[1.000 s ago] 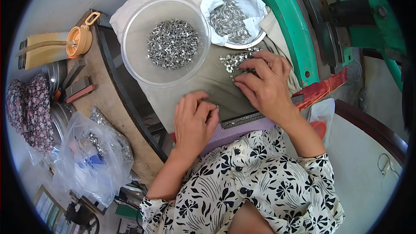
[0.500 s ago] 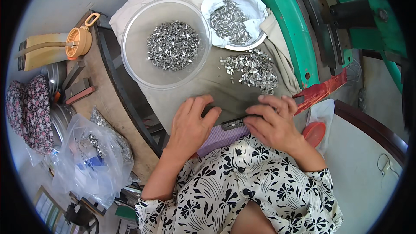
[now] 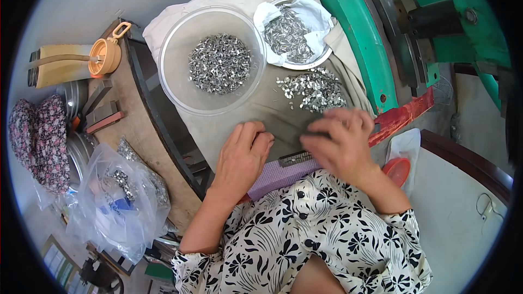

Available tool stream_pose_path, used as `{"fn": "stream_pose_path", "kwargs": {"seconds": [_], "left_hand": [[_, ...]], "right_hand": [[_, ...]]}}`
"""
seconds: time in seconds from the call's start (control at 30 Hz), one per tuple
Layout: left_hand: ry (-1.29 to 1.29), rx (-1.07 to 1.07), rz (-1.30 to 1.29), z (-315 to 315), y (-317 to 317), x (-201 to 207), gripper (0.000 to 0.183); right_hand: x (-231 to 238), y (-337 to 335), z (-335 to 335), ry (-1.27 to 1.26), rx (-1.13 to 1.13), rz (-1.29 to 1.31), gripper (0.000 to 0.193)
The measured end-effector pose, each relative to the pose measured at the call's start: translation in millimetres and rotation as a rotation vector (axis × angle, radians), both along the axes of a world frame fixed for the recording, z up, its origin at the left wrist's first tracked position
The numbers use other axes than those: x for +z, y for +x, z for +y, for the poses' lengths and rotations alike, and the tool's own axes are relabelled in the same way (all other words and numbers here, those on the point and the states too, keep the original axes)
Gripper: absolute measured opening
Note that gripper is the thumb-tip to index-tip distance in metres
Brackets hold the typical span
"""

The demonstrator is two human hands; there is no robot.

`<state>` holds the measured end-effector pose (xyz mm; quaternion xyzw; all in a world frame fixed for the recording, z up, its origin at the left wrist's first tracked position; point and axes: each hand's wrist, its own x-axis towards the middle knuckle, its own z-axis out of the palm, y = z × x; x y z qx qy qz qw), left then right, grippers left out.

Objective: The recorder is assembling small metal parts onto a strip and using a manual punch press to secure them.

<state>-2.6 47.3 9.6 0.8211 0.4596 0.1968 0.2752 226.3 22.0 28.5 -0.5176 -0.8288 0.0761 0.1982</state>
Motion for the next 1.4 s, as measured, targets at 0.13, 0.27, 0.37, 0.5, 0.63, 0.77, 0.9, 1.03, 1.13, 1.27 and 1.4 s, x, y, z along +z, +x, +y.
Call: {"fn": "stream_pose_path", "kwargs": {"seconds": [0.13, 0.27, 0.37, 0.5, 0.63, 0.77, 0.9, 1.03, 1.13, 1.27, 1.4], "left_hand": [[-0.013, 0.018, -0.01, -0.5, -0.5, 0.3, 0.015], [-0.162, 0.06, -0.133, -2.8, -8.4, -0.5, 0.017], [-0.259, 0.094, -0.213, -5.6, -15.4, -2.1, 0.02], [-0.127, -0.052, -0.096, 2.2, -9.5, 3.8, 0.03], [-0.041, -0.144, 0.025, 8.2, -7.1, 6.1, 0.031], [-0.128, -0.056, -0.023, 8.3, -7.2, 3.9, 0.021], [-0.143, 0.076, -0.101, 4.3, -3.4, -4.1, 0.014], [-0.081, 0.091, -0.094, -1.2, 1.2, -2.4, 0.015], [-0.133, 0.098, -0.14, -23.8, -0.2, 1.8, 0.017], [-0.123, 0.06, -0.173, -45.4, 4.7, -4.3, 0.017], [-0.074, 0.085, -0.172, -51.3, 10.0, -13.5, 0.017]], "right_hand": [[-14.1, -2.0, 42.4, 0.032, -0.031, 0.089, 0.013], [-14.6, -5.0, 54.4, 0.025, 0.055, 0.022, 0.011], [-3.4, -7.3, 59.4, -0.066, 0.045, -0.014, 0.016], [-9.0, -6.6, 56.5, -0.061, 0.025, 0.015, 0.016], [-5.0, 1.0, 44.9, -0.097, 0.0, 0.115, 0.017], [1.1, 13.8, 13.1, -0.112, -0.003, 0.166, 0.016], [-0.3, 15.7, -16.5, -0.139, 0.064, 0.158, 0.017], [-12.5, 10.1, -28.5, -0.083, 0.086, 0.035, 0.02], [-8.1, 7.3, -28.7, -0.102, 0.065, 0.021, 0.021], [-6.2, 4.8, -23.6, -0.159, -0.01, 0.104, 0.022], [-6.4, 8.5, -23.5, -0.202, -0.015, 0.102, 0.021]]}}
